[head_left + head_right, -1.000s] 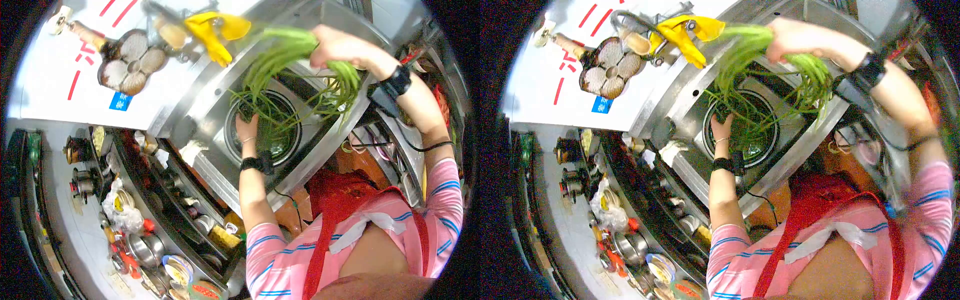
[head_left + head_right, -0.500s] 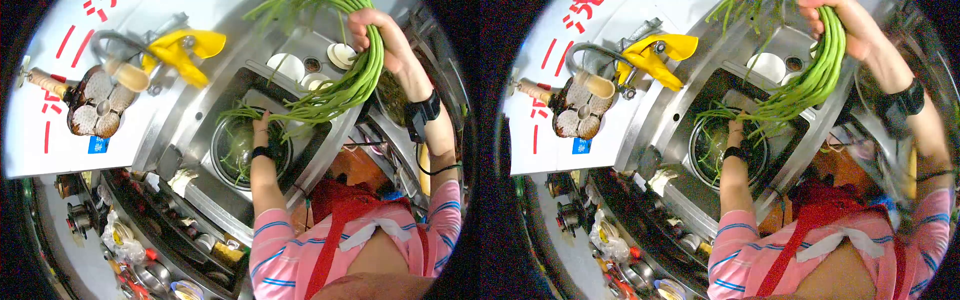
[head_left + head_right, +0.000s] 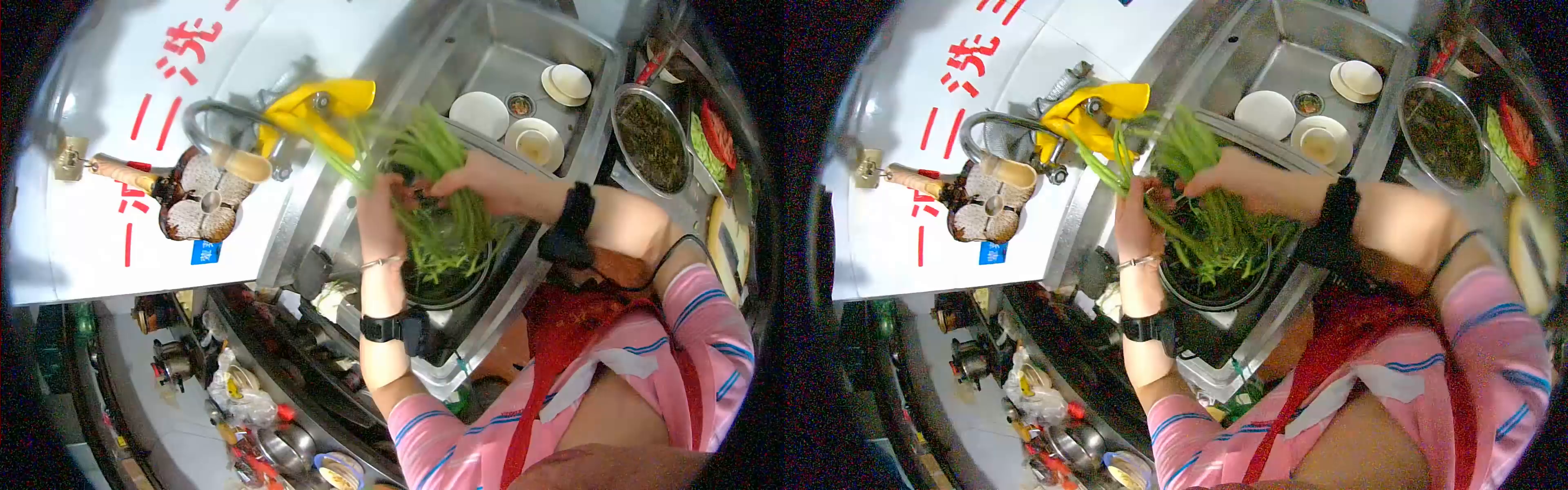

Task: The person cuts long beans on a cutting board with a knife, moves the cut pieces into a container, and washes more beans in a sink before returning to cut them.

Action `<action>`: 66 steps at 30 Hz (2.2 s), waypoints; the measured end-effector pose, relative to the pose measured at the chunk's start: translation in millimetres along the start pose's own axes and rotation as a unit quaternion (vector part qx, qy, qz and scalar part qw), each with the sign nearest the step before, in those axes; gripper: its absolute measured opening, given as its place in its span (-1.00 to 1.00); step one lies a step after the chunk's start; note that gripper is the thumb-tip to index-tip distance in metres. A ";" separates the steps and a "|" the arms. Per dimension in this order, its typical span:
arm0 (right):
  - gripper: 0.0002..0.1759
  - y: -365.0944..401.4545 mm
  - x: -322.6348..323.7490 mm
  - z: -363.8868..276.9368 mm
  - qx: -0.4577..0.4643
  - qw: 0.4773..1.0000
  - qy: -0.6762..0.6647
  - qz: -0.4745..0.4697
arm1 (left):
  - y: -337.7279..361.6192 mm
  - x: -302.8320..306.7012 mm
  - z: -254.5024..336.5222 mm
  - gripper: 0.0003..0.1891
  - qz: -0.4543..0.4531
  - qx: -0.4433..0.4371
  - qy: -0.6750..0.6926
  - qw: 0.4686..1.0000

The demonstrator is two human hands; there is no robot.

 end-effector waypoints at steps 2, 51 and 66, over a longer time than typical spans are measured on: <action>-0.47 -6.6 -17.8 19.0 0.013 0.998 -0.006 -0.057 | -6.5 -15.0 5.5 -0.71 -0.051 -0.088 -0.129 0.986; -0.88 664.6 469.7 83.5 0.617 0.693 -0.306 0.214 | 266.5 -737.4 58.7 -0.70 -0.513 -0.765 -0.214 0.326; -0.80 507.3 538.1 127.6 0.344 0.652 -0.607 0.297 | 173.2 -734.6 -11.6 -0.30 -0.605 -0.526 -0.426 0.421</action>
Point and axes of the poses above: each hand's wrist, its own y-axis away from the middle knuckle, its own x-axis out of the back of the hand, z = x × y, the point moved 7 cm from there along -y, towards the middle knuckle, and after that the axes turned 8 degrees about -x, right-handed, at the moved point
